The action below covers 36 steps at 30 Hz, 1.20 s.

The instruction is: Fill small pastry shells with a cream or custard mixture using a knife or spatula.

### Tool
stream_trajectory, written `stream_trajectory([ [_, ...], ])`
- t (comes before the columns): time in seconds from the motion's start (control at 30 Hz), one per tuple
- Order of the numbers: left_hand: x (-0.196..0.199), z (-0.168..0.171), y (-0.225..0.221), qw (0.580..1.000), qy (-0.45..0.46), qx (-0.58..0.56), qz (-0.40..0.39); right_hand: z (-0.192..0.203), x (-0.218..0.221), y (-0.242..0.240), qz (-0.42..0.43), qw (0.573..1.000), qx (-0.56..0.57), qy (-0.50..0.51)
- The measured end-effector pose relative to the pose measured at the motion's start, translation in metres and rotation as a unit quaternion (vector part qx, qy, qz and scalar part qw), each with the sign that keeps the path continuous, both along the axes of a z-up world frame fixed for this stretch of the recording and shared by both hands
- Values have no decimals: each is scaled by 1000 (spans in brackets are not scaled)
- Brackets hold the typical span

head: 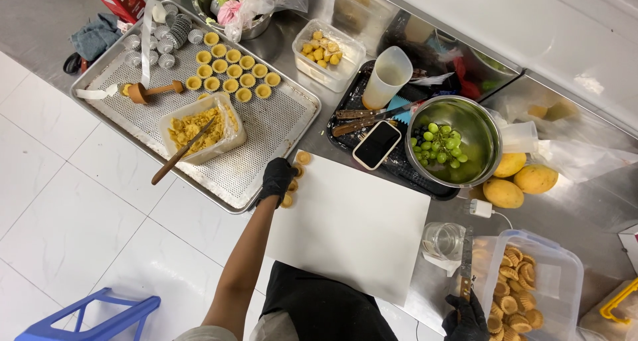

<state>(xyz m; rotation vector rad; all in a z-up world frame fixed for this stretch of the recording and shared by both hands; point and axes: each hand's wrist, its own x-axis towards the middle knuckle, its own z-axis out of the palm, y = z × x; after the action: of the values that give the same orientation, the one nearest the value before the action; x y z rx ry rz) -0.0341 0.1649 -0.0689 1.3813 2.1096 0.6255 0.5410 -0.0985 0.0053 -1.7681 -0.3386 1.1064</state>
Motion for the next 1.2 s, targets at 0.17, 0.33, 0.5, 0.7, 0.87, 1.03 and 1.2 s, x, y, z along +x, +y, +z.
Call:
stream_trajectory([
  [0.17,4,1,28,998,10,-42,-48,6,-8,1,-16,1000,16,0],
  [0.33,28,-2,40,999,35,25,20,40,-32,9,-21,1000,-5,-10],
  [0.5,15,-34,56,998,69,10,-2,32,-31,1,-27,1000,4,-15],
  [0.7,10,-38,64,995,96,-32,-10,24,-29,-5,-26,999,35,3],
  [0.87,10,-36,62,997,82,-14,2,37,-39,-3,-32,999,32,-11],
  [1.03,9,-4,45,996,68,-19,-56,42,-44,-2,-42,998,53,-15],
  [1.2,23,60,-18,991,-81,104,-10,38,-40,-5,-41,997,62,-13],
])
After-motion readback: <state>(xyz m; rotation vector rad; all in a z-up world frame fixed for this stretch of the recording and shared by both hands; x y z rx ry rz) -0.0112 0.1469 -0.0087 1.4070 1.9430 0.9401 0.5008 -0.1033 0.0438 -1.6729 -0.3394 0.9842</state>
